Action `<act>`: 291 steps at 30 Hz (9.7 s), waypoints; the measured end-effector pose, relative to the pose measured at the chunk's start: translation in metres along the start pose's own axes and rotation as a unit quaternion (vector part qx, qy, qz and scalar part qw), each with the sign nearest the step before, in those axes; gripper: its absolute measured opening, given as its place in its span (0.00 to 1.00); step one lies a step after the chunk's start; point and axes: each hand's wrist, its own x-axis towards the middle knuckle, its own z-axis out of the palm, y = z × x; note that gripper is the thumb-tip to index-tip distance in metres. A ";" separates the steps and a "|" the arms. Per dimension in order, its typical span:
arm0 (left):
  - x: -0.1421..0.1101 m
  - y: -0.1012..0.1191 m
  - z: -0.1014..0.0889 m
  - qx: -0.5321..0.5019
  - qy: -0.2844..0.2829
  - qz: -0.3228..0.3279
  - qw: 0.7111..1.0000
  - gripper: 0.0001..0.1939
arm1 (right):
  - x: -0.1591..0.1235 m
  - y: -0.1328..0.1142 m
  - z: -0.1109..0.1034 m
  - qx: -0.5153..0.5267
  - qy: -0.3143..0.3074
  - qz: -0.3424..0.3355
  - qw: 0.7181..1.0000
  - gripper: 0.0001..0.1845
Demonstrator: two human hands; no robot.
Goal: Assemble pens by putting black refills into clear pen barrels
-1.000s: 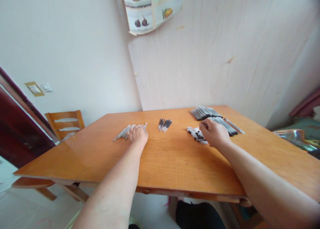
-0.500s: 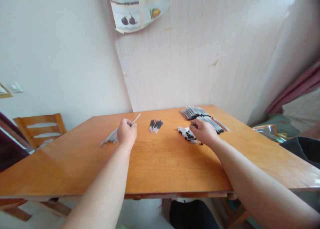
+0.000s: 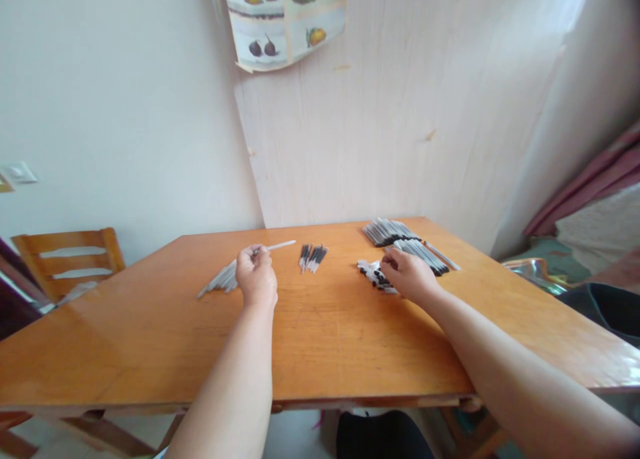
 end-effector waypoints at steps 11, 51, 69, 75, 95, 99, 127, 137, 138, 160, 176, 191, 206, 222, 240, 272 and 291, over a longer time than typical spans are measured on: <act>0.004 -0.007 0.001 -0.083 0.016 -0.106 0.991 0.17 | 0.002 -0.037 0.000 -0.055 -0.043 -0.129 0.989 0.10; -0.002 -0.010 0.003 -0.080 0.011 -0.239 0.968 0.10 | 0.086 -0.097 0.072 -0.215 -0.213 -0.281 0.911 0.20; -0.004 -0.015 0.005 -0.088 -0.035 -0.298 0.950 0.08 | 0.091 -0.098 0.070 -0.293 -0.251 -0.357 0.851 0.10; -0.005 -0.015 0.006 -0.105 -0.064 -0.321 0.939 0.11 | 0.087 -0.107 0.067 -0.297 -0.289 -0.329 0.849 0.16; -0.013 -0.006 0.007 -0.106 -0.157 -0.335 0.923 0.12 | 0.075 -0.120 0.059 -0.277 -0.320 -0.241 0.873 0.16; -0.012 -0.007 0.007 -0.107 -0.159 -0.334 0.923 0.11 | 0.075 -0.119 0.060 -0.265 -0.317 -0.239 0.879 0.16; -0.030 0.016 0.007 -0.085 -0.360 -0.193 0.909 0.16 | 0.086 -0.141 0.009 0.415 -0.035 -0.050 0.908 0.05; -0.030 0.016 0.007 -0.076 -0.404 -0.177 0.894 0.17 | 0.076 -0.134 0.002 0.408 -0.088 -0.011 0.908 0.05; -0.030 0.015 0.008 -0.078 -0.410 -0.176 0.892 0.17 | 0.074 -0.133 0.001 0.402 -0.099 -0.008 0.910 0.06; -0.028 0.011 0.009 -0.070 -0.437 -0.183 0.878 0.18 | 0.008 -0.010 -0.041 -0.144 -0.224 -0.095 0.959 0.05; -0.029 0.010 0.009 -0.057 -0.446 -0.190 0.873 0.18 | -0.024 0.036 -0.036 -0.128 -0.170 -0.031 0.977 0.11; -0.039 0.020 0.009 -0.032 -0.475 -0.159 0.865 0.16 | -0.006 -0.032 -0.030 0.236 -0.121 0.017 0.964 0.07; -0.044 0.020 0.012 -0.009 -0.524 -0.114 0.844 0.16 | 0.014 -0.097 0.004 0.384 -0.133 -0.002 0.914 0.05; -0.045 0.020 0.012 0.006 -0.536 -0.117 0.836 0.17 | 0.012 -0.094 0.009 0.361 -0.140 -0.020 0.922 0.08; -0.048 0.018 0.013 0.038 -0.561 -0.052 0.825 0.14 | 0.010 -0.086 0.010 0.291 -0.192 -0.028 0.937 0.12; -0.049 0.010 0.015 0.051 -0.563 -0.012 0.825 0.13 | 0.008 -0.077 0.014 0.197 -0.166 -0.098 0.961 0.20; -0.055 0.009 0.018 0.017 -0.542 -0.029 0.840 0.12 | 0.008 -0.078 0.019 0.170 -0.162 -0.096 0.967 0.20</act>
